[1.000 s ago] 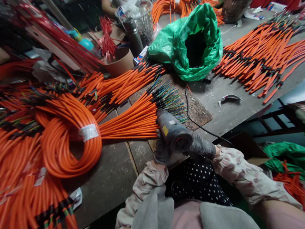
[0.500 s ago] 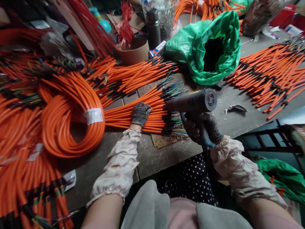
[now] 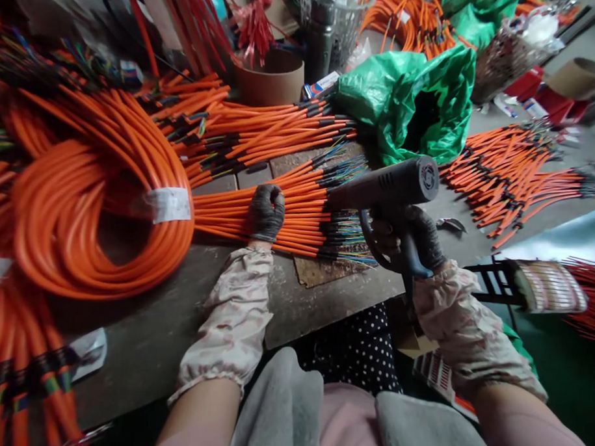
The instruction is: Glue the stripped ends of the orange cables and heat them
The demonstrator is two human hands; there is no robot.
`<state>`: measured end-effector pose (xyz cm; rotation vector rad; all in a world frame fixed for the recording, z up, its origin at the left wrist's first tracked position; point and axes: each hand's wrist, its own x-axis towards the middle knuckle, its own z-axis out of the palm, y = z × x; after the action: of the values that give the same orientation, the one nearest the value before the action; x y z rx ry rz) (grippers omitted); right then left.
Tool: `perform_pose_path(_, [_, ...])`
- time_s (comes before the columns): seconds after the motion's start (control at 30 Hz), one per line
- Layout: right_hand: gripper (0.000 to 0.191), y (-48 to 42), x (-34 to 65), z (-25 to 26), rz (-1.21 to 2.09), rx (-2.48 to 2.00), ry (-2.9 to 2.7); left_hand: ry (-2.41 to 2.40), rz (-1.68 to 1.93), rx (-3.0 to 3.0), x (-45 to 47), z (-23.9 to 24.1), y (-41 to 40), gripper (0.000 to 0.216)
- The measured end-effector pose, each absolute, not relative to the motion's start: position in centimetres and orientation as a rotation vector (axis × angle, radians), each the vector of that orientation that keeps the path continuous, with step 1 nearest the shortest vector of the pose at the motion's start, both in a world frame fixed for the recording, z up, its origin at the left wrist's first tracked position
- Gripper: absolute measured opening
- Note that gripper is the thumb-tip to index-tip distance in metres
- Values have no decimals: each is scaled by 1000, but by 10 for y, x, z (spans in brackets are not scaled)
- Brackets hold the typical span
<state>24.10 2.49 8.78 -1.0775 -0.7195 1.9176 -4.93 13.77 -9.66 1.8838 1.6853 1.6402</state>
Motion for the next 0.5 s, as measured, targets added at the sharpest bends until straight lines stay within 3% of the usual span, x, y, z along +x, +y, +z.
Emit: perform_pose_path(0.5, [18, 27, 231, 97, 1887, -1084, -737, 1814, 1909, 1550, -47, -89, 127, 14])
